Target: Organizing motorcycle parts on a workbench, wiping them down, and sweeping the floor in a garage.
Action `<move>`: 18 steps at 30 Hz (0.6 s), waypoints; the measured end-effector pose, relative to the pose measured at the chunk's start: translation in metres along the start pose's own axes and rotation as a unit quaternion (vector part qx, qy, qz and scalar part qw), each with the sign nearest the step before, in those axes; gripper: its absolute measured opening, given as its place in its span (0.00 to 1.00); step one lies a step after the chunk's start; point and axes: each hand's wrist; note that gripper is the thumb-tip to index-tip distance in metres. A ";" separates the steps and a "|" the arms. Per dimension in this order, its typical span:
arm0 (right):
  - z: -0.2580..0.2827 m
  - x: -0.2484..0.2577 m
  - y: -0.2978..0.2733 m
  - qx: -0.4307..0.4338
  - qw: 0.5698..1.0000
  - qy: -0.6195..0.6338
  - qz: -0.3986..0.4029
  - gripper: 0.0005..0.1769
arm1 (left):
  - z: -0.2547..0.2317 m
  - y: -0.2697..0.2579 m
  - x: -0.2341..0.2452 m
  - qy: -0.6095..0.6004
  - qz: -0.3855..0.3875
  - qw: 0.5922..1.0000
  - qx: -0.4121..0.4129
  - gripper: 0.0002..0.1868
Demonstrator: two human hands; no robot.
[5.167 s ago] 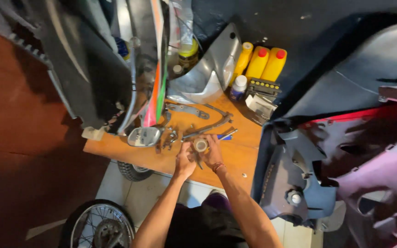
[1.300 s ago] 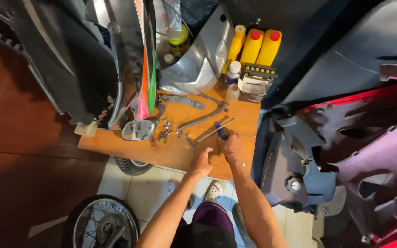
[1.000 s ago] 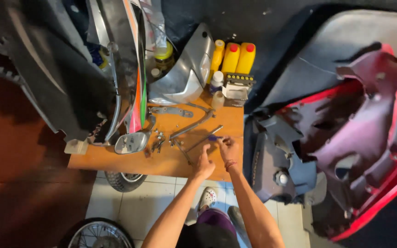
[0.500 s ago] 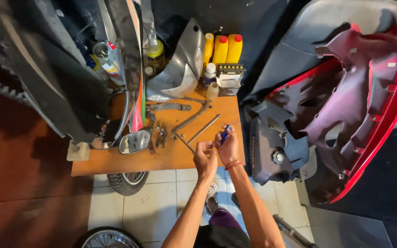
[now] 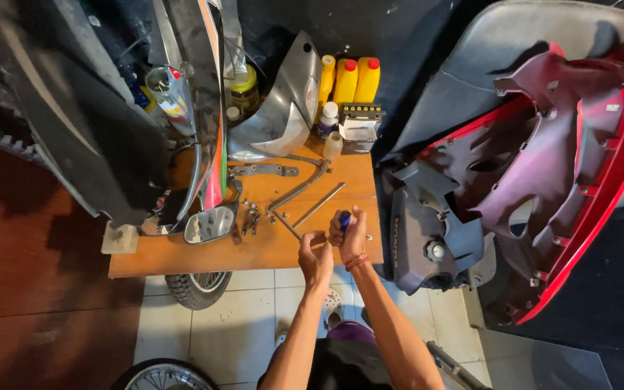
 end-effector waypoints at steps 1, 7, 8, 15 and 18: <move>-0.001 0.001 0.003 -0.002 1.000 0.001 0.000 0.36 | -0.003 -0.002 0.000 0.001 -0.002 1.000 0.001 0.18; -0.025 0.033 0.046 -0.040 0.998 -0.044 -0.031 0.29 | -0.018 -0.001 -0.001 0.022 0.016 0.999 0.024 0.16; -0.032 0.043 0.056 -0.040 0.995 -0.051 -0.078 0.28 | -0.010 0.005 -0.003 0.036 0.024 0.999 0.031 0.18; -0.032 0.087 0.122 -0.024 0.970 -0.109 -0.216 0.24 | 0.022 0.041 -0.031 0.094 0.075 0.992 0.048 0.22; -0.028 0.111 0.157 0.007 0.966 -0.134 -0.221 0.21 | 0.005 0.037 -0.045 0.076 0.096 0.991 0.054 0.22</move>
Point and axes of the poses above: each hand's wrist, its own y-axis towards the middle knuckle, its own x-axis out of the back of the hand, z = x × y, and after that the axes turned 4 degrees about y, right-handed
